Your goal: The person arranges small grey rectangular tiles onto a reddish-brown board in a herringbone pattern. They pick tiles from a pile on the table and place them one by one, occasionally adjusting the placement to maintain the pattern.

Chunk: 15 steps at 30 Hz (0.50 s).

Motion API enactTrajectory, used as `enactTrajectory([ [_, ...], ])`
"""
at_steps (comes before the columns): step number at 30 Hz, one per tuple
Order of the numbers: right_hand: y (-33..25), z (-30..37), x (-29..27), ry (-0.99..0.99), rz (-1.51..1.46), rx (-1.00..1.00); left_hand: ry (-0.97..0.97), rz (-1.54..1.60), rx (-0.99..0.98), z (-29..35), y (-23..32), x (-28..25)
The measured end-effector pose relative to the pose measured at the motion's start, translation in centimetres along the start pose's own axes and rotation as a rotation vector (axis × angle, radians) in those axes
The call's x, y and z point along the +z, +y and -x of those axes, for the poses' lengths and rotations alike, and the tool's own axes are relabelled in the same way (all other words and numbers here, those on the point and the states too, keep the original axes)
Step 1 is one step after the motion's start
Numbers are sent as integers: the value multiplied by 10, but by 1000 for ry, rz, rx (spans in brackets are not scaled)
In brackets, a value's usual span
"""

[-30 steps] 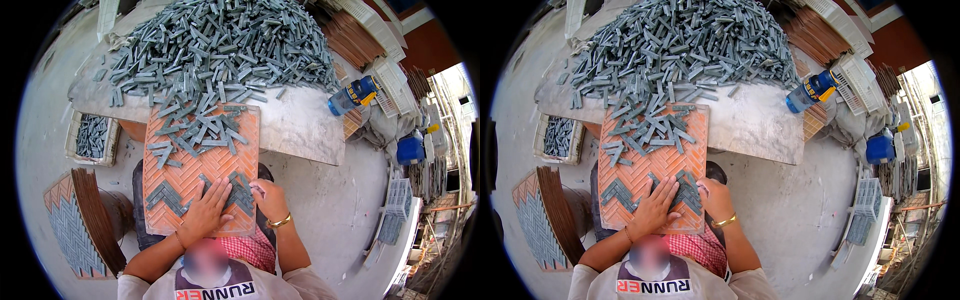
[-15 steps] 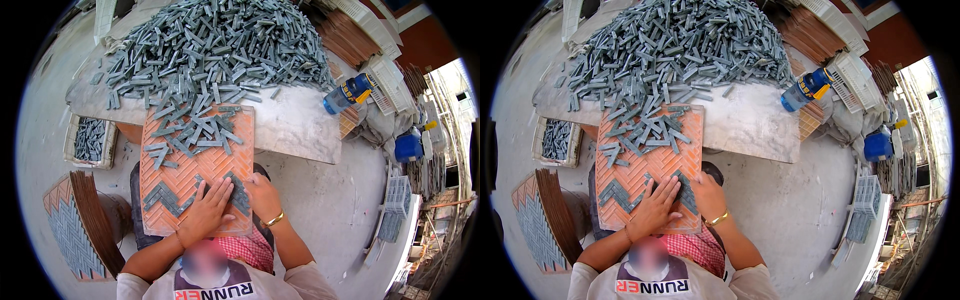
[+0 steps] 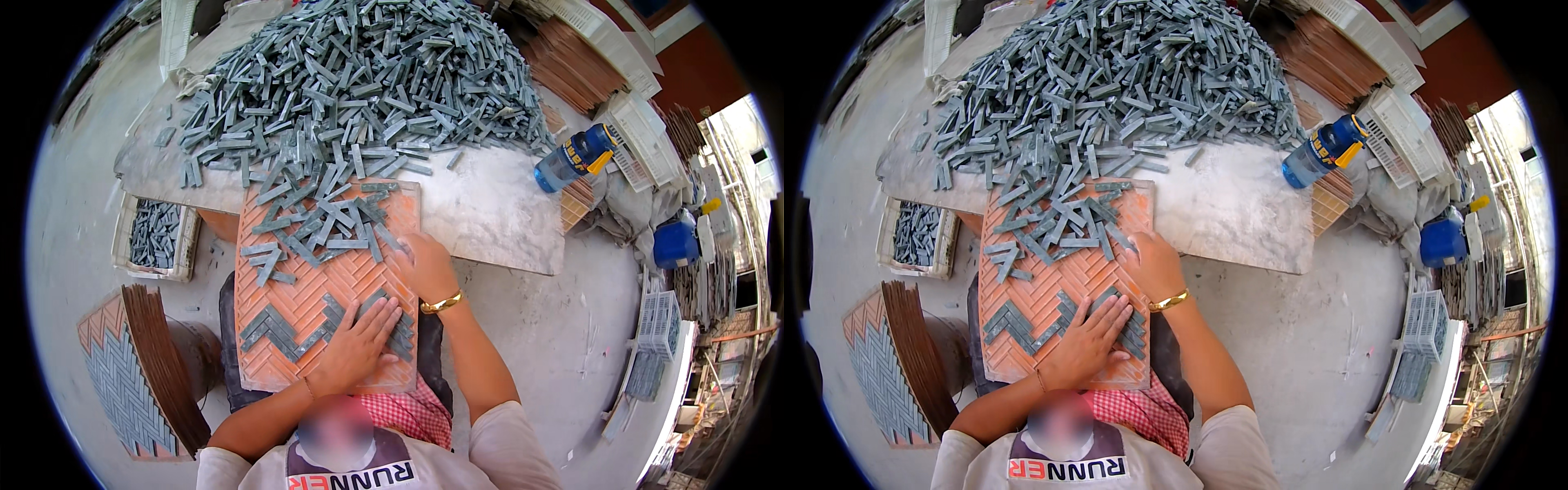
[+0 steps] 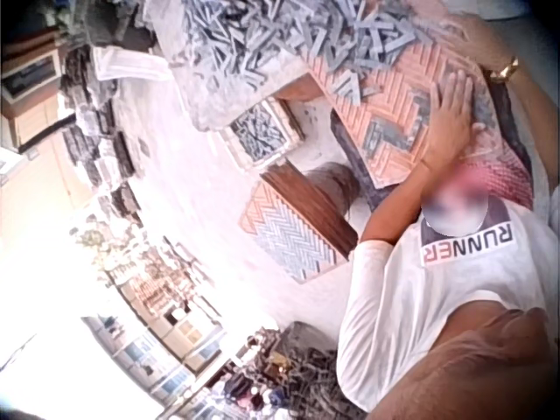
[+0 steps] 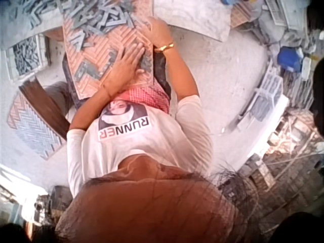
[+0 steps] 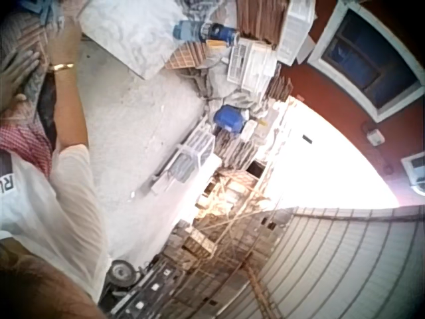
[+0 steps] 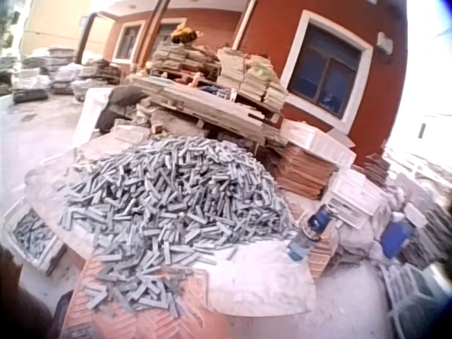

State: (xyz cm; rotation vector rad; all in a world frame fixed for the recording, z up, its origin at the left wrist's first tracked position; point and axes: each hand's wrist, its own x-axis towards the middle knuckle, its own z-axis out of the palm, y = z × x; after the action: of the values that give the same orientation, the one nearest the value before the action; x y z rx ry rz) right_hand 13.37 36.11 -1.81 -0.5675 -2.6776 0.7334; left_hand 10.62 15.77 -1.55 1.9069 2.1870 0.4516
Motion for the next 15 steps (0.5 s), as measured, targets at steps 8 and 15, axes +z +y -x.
enactTrajectory([
  [8, -14, 66, -19, -63, -202, 57, 6, 2, 0, 1, -1, 4],
  [15, -26, 75, -18, 16, -83, 37, 20, -20, -2, 3, -1, 3],
])
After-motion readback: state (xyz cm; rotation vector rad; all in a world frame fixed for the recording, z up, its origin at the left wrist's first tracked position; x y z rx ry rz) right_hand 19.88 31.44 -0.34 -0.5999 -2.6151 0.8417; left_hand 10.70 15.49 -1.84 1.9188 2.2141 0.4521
